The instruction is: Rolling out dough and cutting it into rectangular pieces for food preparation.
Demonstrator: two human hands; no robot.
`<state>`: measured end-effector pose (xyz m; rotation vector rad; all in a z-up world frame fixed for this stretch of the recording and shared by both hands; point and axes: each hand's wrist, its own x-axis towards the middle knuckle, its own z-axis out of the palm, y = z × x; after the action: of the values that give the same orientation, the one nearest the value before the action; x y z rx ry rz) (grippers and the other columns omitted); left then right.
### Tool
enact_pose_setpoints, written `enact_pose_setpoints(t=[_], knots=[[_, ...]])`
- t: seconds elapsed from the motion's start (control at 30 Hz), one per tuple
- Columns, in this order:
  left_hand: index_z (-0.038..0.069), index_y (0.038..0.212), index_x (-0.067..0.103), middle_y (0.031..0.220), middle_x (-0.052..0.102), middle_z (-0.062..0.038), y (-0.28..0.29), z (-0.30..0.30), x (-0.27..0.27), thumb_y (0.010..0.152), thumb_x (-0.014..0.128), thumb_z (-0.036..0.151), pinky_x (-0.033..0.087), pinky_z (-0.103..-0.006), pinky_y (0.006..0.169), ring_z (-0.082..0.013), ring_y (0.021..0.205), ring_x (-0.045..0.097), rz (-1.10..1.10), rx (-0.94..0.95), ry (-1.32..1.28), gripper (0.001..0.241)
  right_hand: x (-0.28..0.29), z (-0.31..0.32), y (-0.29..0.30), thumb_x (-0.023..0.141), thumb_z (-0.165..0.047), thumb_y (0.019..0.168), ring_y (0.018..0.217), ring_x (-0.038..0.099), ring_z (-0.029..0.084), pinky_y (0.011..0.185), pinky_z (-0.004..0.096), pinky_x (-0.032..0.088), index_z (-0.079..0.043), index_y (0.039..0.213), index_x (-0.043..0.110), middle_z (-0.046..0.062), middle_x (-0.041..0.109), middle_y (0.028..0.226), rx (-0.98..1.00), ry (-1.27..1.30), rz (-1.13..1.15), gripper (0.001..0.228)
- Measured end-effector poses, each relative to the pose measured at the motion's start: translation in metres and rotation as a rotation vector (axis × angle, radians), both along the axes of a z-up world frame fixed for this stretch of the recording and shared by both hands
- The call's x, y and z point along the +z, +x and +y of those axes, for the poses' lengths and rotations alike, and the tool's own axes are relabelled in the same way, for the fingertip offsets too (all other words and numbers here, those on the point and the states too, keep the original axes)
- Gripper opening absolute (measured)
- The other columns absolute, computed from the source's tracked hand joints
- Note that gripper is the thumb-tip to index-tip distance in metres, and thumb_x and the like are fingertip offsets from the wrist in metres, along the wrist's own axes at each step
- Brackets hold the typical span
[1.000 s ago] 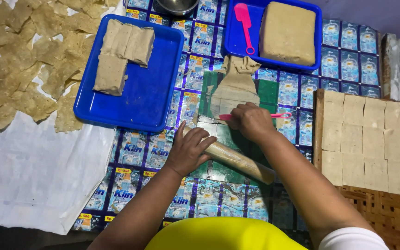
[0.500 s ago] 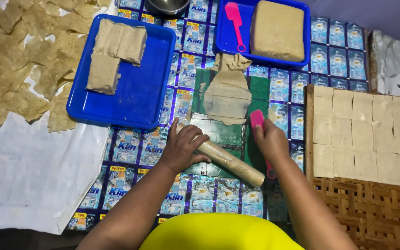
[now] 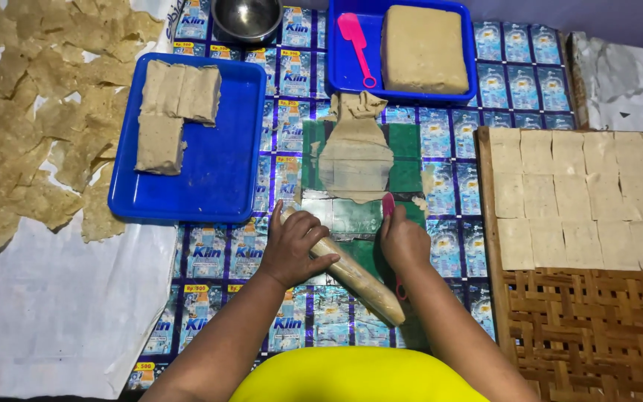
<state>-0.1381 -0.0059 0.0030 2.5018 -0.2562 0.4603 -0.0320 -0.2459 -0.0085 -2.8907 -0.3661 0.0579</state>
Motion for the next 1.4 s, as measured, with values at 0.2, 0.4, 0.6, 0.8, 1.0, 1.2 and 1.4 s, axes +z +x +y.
enact_pose_setpoints(t=[0.2,0.4,0.6,0.8,1.0,1.2,1.4], knots=[[0.016,0.108,0.072,0.109,0.063,-0.002,-0.001,0.0,-0.002,0.081,0.074,0.058,0.012,-0.0655,0.123,-0.0226,0.122,0.056,-0.008,-0.001,0.005,0.05,-0.007,0.008,0.011,0.053,-0.026,0.102,0.061,0.067,0.048,0.056,0.059,0.053,-0.001,0.101,0.053,0.027,0.068,0.067,0.007,-0.014,-0.035,0.025],[0.017,0.106,0.072,0.11,0.065,-0.003,0.0,0.001,-0.002,0.081,0.075,0.058,0.011,-0.065,0.123,-0.0225,0.122,0.057,0.025,-0.001,-0.004,0.049,-0.009,0.018,0.035,0.053,-0.027,0.102,0.064,0.068,0.049,0.058,0.06,0.054,-0.001,0.105,0.054,0.028,0.069,0.07,-0.029,-0.047,0.001,0.026],[0.016,0.104,0.073,0.108,0.065,-0.004,0.002,0.002,0.001,0.08,0.076,0.058,0.011,-0.0657,0.123,-0.0224,0.122,0.058,0.055,-0.005,-0.006,0.048,-0.006,0.03,0.06,0.054,-0.029,0.102,0.067,0.069,0.05,0.061,0.061,0.054,-0.001,0.107,0.054,0.029,0.07,0.074,-0.067,-0.057,0.01,0.028],[0.016,0.104,0.073,0.11,0.065,-0.003,0.001,0.003,0.001,0.091,0.069,0.041,0.011,-0.065,0.123,-0.0234,0.123,0.057,0.006,-0.005,-0.027,0.029,-0.026,0.036,0.096,0.054,-0.029,0.101,0.072,0.069,0.05,0.065,0.062,0.054,-0.003,0.104,0.056,0.029,0.071,0.08,-0.087,-0.017,-0.023,0.026],[0.014,0.09,0.071,0.1,0.065,-0.002,0.0,0.008,0.007,0.093,0.066,0.024,0.013,-0.0649,0.123,-0.0227,0.116,0.061,-0.004,-0.006,-0.12,0.012,-0.011,0.043,0.061,0.055,-0.029,0.102,0.069,0.067,0.052,0.063,0.064,0.052,-0.003,0.103,0.055,0.029,0.069,0.077,-0.067,0.08,-0.081,0.026],[0.012,0.083,0.07,0.092,0.065,-0.002,-0.009,0.014,0.018,0.09,0.069,0.021,0.016,-0.0636,0.122,-0.0225,0.107,0.063,0.006,0.01,-0.192,0.011,0.003,0.076,-0.019,0.053,-0.027,0.102,0.067,0.067,0.05,0.062,0.063,0.052,-0.004,0.106,0.053,0.028,0.068,0.072,0.024,0.111,0.073,0.024],[0.013,0.084,0.07,0.092,0.065,-0.001,-0.02,0.021,0.015,0.091,0.068,0.02,0.016,-0.0627,0.124,-0.021,0.108,0.063,-0.025,0.01,-0.183,0.009,-0.004,0.09,-0.028,0.054,-0.026,0.1,0.066,0.067,0.051,0.063,0.062,0.052,-0.003,0.105,0.053,0.028,0.068,0.071,0.029,0.139,0.078,0.023]])
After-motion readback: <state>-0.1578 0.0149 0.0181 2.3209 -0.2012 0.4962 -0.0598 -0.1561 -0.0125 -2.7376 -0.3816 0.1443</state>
